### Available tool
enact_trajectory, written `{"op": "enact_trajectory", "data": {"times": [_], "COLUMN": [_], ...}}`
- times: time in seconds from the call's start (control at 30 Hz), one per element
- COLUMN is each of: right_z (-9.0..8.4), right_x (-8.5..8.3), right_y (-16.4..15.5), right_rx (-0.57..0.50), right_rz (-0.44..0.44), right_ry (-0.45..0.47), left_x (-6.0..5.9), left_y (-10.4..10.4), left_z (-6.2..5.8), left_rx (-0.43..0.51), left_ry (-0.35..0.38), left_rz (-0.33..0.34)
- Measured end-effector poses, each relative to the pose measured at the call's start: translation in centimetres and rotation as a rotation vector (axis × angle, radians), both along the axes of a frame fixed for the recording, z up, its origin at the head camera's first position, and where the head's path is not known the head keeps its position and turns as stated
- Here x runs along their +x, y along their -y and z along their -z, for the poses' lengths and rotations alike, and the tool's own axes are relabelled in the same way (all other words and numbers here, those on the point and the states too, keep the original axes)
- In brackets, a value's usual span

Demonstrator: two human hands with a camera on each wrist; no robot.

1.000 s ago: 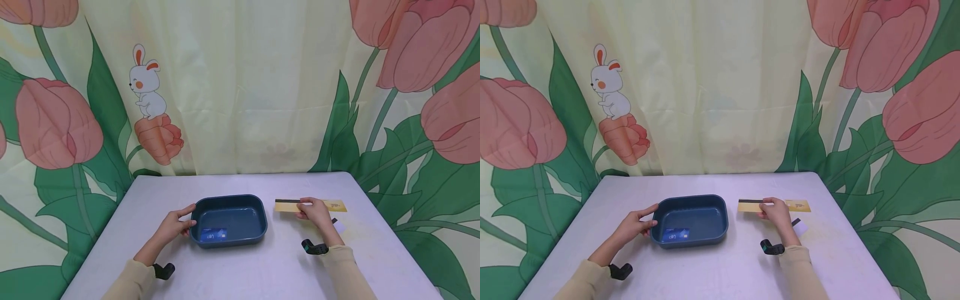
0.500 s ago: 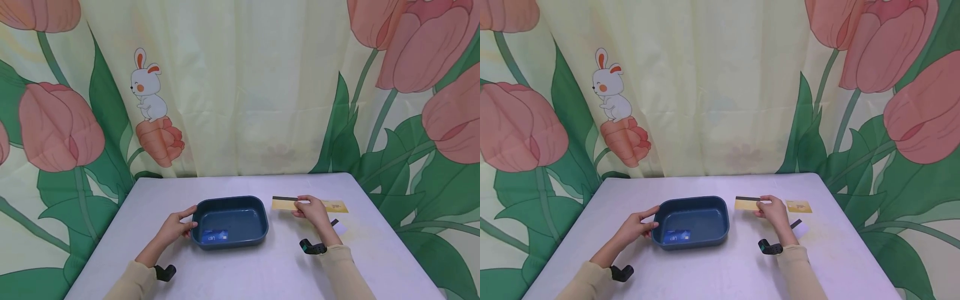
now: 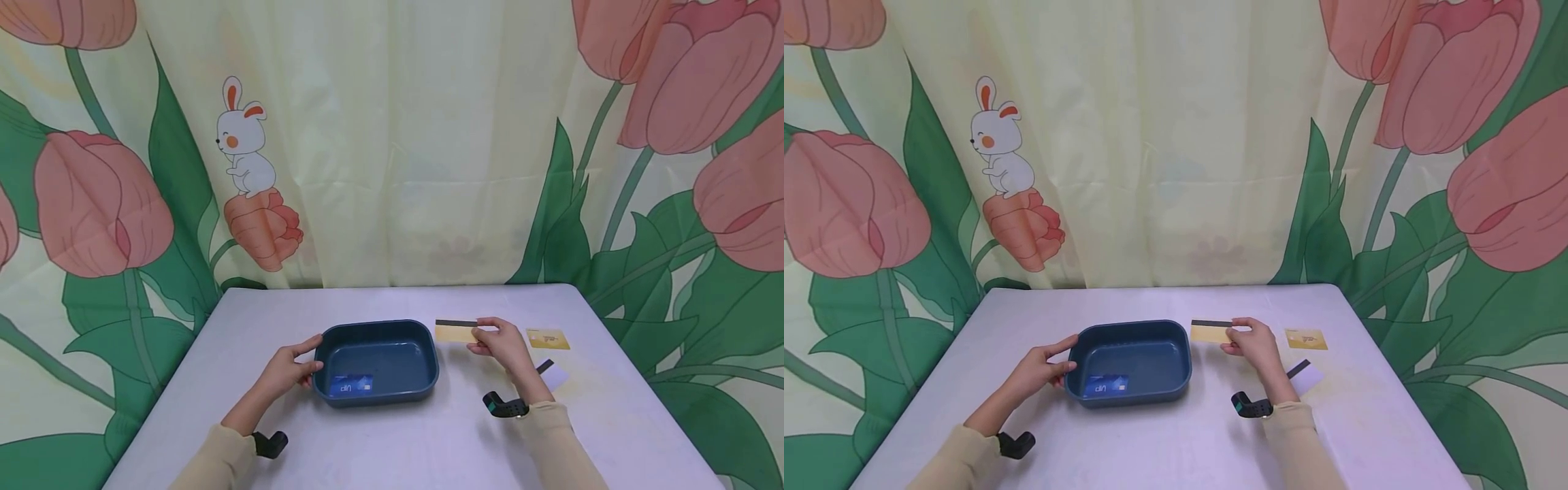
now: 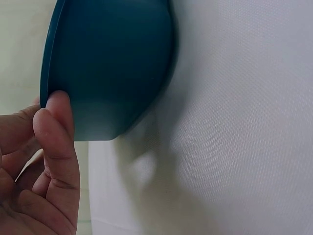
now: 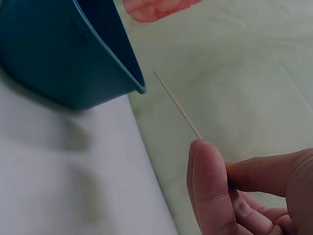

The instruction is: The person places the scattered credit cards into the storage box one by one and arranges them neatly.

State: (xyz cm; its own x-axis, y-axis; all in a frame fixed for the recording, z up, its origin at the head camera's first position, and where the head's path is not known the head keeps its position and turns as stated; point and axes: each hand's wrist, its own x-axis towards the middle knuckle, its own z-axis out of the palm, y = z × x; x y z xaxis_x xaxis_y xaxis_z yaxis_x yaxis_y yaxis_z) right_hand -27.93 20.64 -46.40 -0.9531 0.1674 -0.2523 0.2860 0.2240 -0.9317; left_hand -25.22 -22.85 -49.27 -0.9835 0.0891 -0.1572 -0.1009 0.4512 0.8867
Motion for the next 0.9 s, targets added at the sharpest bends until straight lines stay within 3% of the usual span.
{"op": "enact_trajectory", "data": {"times": [0.9], "right_z": [0.4], "right_x": [0.0], "right_y": [3.1], "right_rx": [-0.06], "right_rz": [-0.058], "right_ry": [-0.023], "left_x": [0.1], "left_y": [-0.1], "left_z": [0.0], "left_rx": [-0.003], "left_ry": [0.004], "left_rz": [-0.01]}}
